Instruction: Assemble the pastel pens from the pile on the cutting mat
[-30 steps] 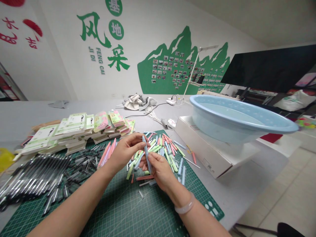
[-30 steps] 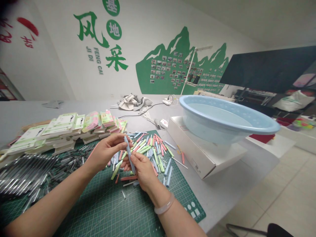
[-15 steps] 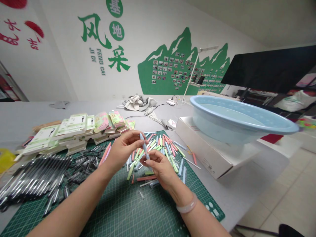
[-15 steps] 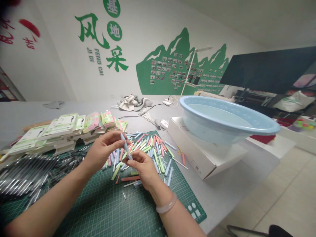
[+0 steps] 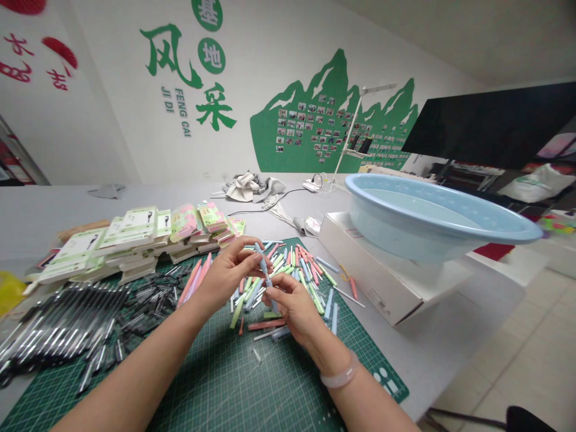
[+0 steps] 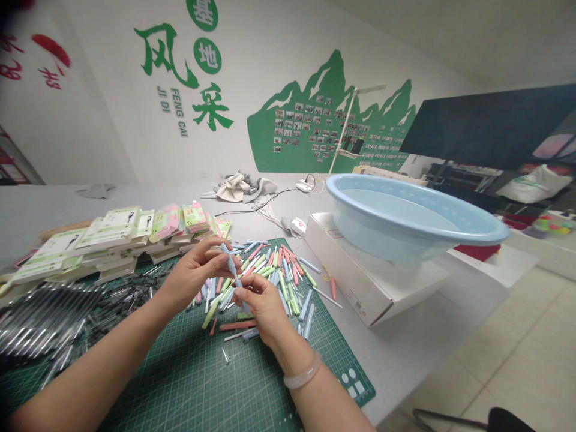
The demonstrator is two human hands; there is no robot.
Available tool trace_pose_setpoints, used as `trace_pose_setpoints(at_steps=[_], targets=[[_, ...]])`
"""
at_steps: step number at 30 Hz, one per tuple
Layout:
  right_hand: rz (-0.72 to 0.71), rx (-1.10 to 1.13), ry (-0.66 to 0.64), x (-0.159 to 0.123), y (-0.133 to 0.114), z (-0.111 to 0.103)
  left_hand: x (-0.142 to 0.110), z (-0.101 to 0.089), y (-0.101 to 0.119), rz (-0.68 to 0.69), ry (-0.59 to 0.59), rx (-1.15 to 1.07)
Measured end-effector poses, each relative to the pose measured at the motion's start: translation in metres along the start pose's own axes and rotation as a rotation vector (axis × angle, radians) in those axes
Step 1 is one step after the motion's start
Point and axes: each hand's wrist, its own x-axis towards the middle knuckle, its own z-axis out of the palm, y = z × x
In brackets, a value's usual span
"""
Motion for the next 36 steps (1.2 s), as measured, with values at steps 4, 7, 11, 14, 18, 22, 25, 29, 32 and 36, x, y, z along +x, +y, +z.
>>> trace_pose_setpoints(at_steps=[4, 7, 11, 14, 18, 22, 25, 29, 32, 36], targets=[[0.015, -0.037, 0.009, -0.001, -0.001, -0.001, 0.002, -0.002, 0.000, -0.006, 0.037, -0.055], [0.008, -0.101, 0.022, 0.000, 0.000, -0.003, 0.002, -0.003, 0.003, 0.036, 0.067, -0.031], [-0.012, -0.168, 0.035, 0.002, 0.002, -0.006, -0.001, -0.003, 0.012, 0.103, 0.094, 0.035], [-0.013, -0.157, 0.035, 0.002, 0.000, -0.008, -0.004, -0.002, 0.021, 0.134, 0.099, 0.041], [0.051, -0.025, 0.069, 0.002, -0.005, -0.010, -0.004, -0.005, 0.029, 0.178, 0.174, -0.027], [0.076, 0.040, 0.100, 0.002, -0.007, -0.010, 0.000, -0.011, 0.024, 0.157, 0.223, -0.057], [0.062, 0.109, 0.098, 0.004, -0.007, -0.011, 0.003, -0.015, 0.019, 0.141, 0.243, -0.090], [0.047, 0.093, 0.133, 0.006, -0.008, -0.016, 0.005, -0.019, 0.017, 0.128, 0.274, -0.110], [0.072, 0.024, 0.143, 0.007, -0.009, -0.017, 0.005, -0.018, 0.017, 0.118, 0.278, -0.111], [0.064, -0.019, 0.158, 0.005, -0.012, -0.014, 0.005, -0.016, 0.014, 0.113, 0.245, -0.121]])
